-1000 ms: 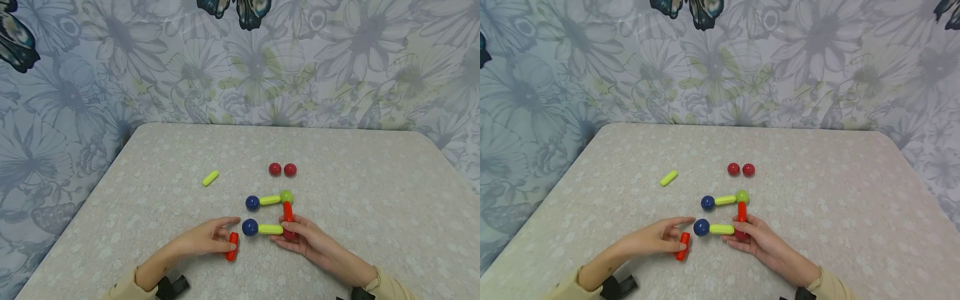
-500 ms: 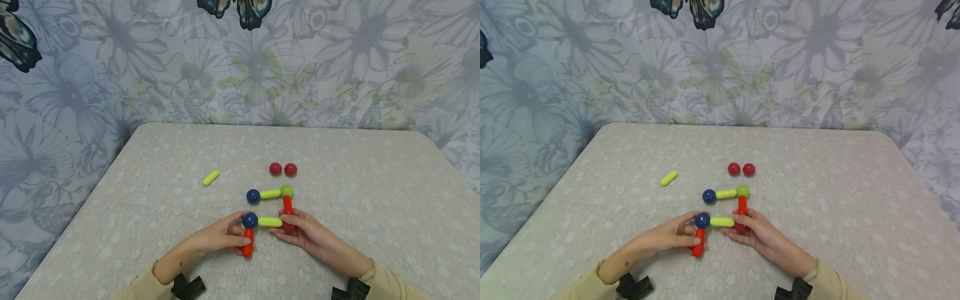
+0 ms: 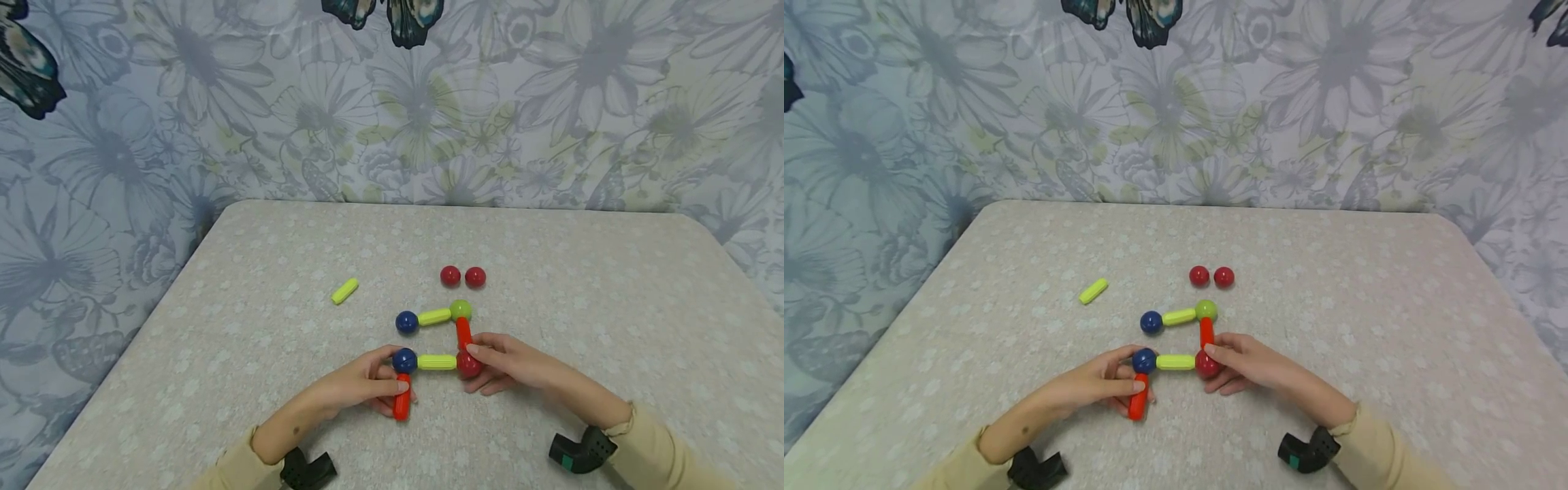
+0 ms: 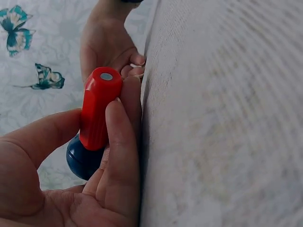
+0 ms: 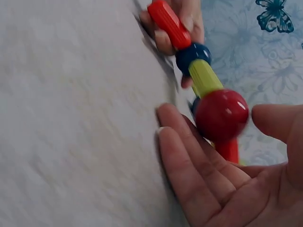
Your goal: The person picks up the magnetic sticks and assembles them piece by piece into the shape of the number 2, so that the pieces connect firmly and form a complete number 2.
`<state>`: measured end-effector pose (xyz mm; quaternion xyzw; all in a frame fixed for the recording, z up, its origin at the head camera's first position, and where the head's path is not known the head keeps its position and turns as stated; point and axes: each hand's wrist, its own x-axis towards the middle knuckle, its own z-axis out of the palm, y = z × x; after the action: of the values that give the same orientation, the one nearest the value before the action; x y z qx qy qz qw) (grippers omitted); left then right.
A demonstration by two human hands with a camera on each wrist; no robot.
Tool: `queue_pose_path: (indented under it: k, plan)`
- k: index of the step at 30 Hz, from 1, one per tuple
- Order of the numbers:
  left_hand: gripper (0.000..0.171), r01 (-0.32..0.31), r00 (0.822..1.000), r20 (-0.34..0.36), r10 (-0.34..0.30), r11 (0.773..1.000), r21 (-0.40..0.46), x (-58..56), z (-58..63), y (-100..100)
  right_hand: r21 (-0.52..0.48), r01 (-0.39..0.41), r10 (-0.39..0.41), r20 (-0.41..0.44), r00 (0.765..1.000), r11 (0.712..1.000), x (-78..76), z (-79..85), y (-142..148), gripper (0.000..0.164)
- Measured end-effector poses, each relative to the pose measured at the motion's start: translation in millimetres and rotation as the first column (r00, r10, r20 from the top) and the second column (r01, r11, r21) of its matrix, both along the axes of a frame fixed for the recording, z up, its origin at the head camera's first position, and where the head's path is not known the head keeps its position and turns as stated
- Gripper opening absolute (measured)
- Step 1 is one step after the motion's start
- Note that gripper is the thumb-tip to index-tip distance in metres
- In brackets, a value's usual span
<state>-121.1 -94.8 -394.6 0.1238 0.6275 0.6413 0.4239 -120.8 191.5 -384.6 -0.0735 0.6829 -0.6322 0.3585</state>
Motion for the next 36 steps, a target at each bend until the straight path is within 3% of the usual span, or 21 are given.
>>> queue_pose_path:
  k: [6, 9, 11, 13, 15, 16, 19, 23, 29, 36]
  plan:
    - [0.06, -0.02, 1.0, 0.022, 0.02, 1.0, -0.02, -2.9, -0.7, -0.4, 0.123, -0.055, 0.072, -0.143, 0.987, 0.991, -12.6, 5.1, 9.8, 0.049]
    - [0.058, -0.023, 1.0, 0.019, 0.023, 0.999, -0.022, -4.6, -0.7, -0.2, 0.216, -0.025, 0.087, -0.281, 0.956, 0.976, -20.8, 8.8, 14.2, 0.038]
    - [0.058, -0.024, 1.0, 0.013, 0.025, 0.999, -0.023, -4.7, 0.0, -0.2, 0.268, 0.097, 0.025, -0.421, 0.907, 0.959, -27.9, 10.9, 15.8, 0.031]
    - [0.058, -0.026, 1.0, 0.008, 0.026, 0.999, -0.029, -4.3, 1.2, -0.4, 0.288, 0.255, -0.058, -0.551, 0.833, 0.923, -37.0, 12.0, 15.9, 0.028]
    - [0.058, -0.028, 1.0, 0.007, 0.028, 0.999, -0.032, -4.0, 1.8, -0.6, 0.289, 0.384, -0.133, -0.622, 0.772, 0.877, -46.9, 11.1, 14.8, 0.031]
    - [0.058, -0.027, 1.0, 0.006, 0.027, 0.999, -0.03, -3.7, 2.0, -0.8, 0.29, 0.42, -0.154, -0.637, 0.755, 0.86, -52.0, 9.8, 13.9, 0.034]
    - [0.058, -0.021, 1.0, 0.009, 0.021, 1.0, -0.013, -3.2, 2.0, -1.2, 0.315, 0.437, -0.157, -0.632, 0.759, 0.842, -66.0, 4.5, 11.5, 0.043]
    - [0.056, -0.013, 1.0, 0.01, 0.013, 1.0, 0.016, -2.9, 1.1, -1.7, 0.326, 0.424, -0.143, -0.626, 0.767, 0.845, -80.1, -2.2, 7.2, 0.048]
    - [0.057, -0.019, 1.0, 0.017, 0.019, 1.0, 0.019, -3.6, 0.0, -1.4, 0.365, 0.451, -0.109, -0.666, 0.738, 0.815, -96.6, -10.3, 4.6, 0.04]
    - [0.06, -0.037, 0.999, 0.038, 0.038, 0.999, -0.024, -5.6, 1.9, 0.6, 0.312, 0.468, -0.186, -0.634, 0.75, 0.827, -89.4, -4.0, 7.3, 0.038]
